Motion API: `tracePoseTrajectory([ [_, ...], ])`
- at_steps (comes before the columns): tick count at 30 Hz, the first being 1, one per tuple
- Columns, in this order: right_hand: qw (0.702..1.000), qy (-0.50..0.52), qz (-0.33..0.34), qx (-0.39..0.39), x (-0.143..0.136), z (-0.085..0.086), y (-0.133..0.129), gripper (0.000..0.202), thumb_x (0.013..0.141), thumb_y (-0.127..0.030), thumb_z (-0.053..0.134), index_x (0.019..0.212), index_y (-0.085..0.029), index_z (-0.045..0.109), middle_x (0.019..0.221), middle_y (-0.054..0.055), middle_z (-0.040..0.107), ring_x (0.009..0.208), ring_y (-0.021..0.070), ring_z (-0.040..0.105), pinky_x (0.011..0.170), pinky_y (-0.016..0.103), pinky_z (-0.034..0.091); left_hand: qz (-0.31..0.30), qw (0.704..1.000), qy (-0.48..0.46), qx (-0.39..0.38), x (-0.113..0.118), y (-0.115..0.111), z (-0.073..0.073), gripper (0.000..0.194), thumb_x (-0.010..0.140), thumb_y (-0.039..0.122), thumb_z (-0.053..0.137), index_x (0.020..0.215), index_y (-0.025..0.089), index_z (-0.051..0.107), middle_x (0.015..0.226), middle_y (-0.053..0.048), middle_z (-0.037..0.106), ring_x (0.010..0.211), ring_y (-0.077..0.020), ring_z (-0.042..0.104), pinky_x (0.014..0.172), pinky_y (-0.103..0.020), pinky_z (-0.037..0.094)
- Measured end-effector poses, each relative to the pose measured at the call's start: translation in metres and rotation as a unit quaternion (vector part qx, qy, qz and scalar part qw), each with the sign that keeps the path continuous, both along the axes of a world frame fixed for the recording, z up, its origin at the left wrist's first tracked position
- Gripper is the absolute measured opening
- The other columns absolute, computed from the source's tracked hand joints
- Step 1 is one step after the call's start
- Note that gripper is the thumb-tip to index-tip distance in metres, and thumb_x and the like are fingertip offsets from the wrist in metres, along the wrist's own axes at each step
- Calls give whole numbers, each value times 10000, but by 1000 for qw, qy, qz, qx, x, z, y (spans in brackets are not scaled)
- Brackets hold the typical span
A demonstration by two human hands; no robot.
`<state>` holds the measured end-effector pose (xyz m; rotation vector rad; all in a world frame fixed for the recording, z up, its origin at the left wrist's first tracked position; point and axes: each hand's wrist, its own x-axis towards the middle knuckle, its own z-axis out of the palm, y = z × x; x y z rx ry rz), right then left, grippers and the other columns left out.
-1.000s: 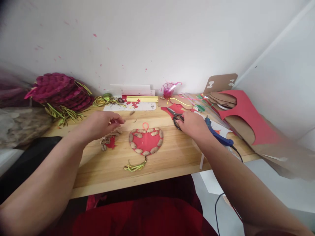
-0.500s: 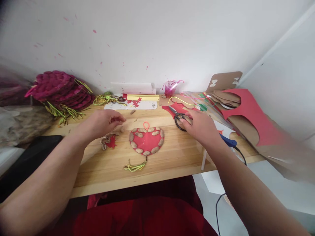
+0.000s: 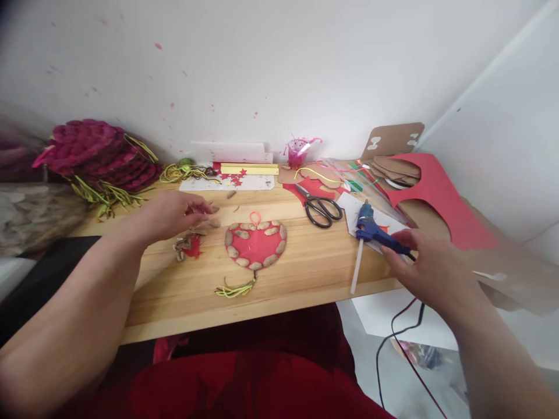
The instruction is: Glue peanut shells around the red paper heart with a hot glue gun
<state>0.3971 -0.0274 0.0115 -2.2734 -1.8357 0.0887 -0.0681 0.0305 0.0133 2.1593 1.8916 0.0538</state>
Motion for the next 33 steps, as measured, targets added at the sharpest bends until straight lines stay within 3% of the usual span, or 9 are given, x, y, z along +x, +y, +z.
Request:
tracePoseTrajectory([
  [4, 999, -33, 27, 0, 3, -2, -6, 397, 715, -435, 559, 1036, -228, 668, 1028, 172, 767, 847, 370, 688, 739, 481, 512, 8, 1000, -1, -13, 5, -1, 1, 263, 805, 370, 637, 959, 238, 805, 894, -43, 815, 787, -221, 702, 701, -282, 457],
  [9, 987, -137, 83, 9, 7, -9, -4, 370, 795, -313, 518, 1122, -198, 646, 1118, 199, 747, 1072, 403, 662, 957, 493, 491, -10, 1000, -17, -25, 10, -1, -1, 235, 816, 296, 631, 957, 238, 809, 912, -38, 817, 795, -216, 702, 715, -280, 450],
  [12, 983, -160, 88, -6, 11, -16, 0, 370, 808, -260, 533, 1157, -194, 636, 1163, 198, 740, 1114, 409, 644, 952, 485, 501, -9, 1000, -10, -27, 9, 0, -1, 218, 817, 316, 642, 937, 249, 812, 913, -37, 819, 797, -218, 703, 718, -281, 446],
  [17, 986, -141, 79, -36, 6, -17, 7, 420, 809, -203, 564, 1223, -159, 615, 1207, 198, 724, 1128, 392, 662, 913, 468, 522, 12, 1000, -25, -1, 5, -2, 3, 246, 842, 355, 609, 932, 242, 809, 923, -45, 820, 798, -222, 697, 725, -288, 444],
  [21, 988, -117, 83, -63, -2, -12, 11, 437, 839, -184, 560, 1270, -117, 595, 1226, 232, 710, 1153, 377, 666, 912, 427, 509, -4, 1000, -20, -4, 7, -3, 2, 255, 822, 348, 614, 939, 237, 812, 890, -60, 810, 765, -235, 688, 706, -309, 440],
  [24, 991, -104, 63, -61, -6, -14, 14, 439, 824, -168, 552, 1258, -111, 588, 1176, 229, 714, 1064, 372, 681, 848, 428, 515, -19, 1000, -17, -12, 9, -1, -1, 268, 794, 332, 614, 953, 249, 814, 871, -57, 801, 768, -245, 695, 710, -320, 447],
  [29, 992, -100, 72, -11, -5, -28, 15, 546, 738, -150, 542, 1282, -93, 547, 1136, 213, 698, 1070, 385, 649, 911, 457, 505, -28, 999, -20, -8, 8, 2, -7, 243, 777, 316, 603, 901, 250, 801, 843, -63, 788, 747, -256, 687, 704, -337, 444],
  [33, 995, -63, 76, 35, -1, -34, 5, 565, 742, -176, 532, 1302, -99, 534, 1177, 217, 668, 1051, 368, 641, 909, 454, 495, -23, 1000, -4, -5, 7, 5, -11, 218, 772, 301, 625, 889, 252, 804, 799, -68, 780, 710, -267, 683, 716, -356, 452],
])
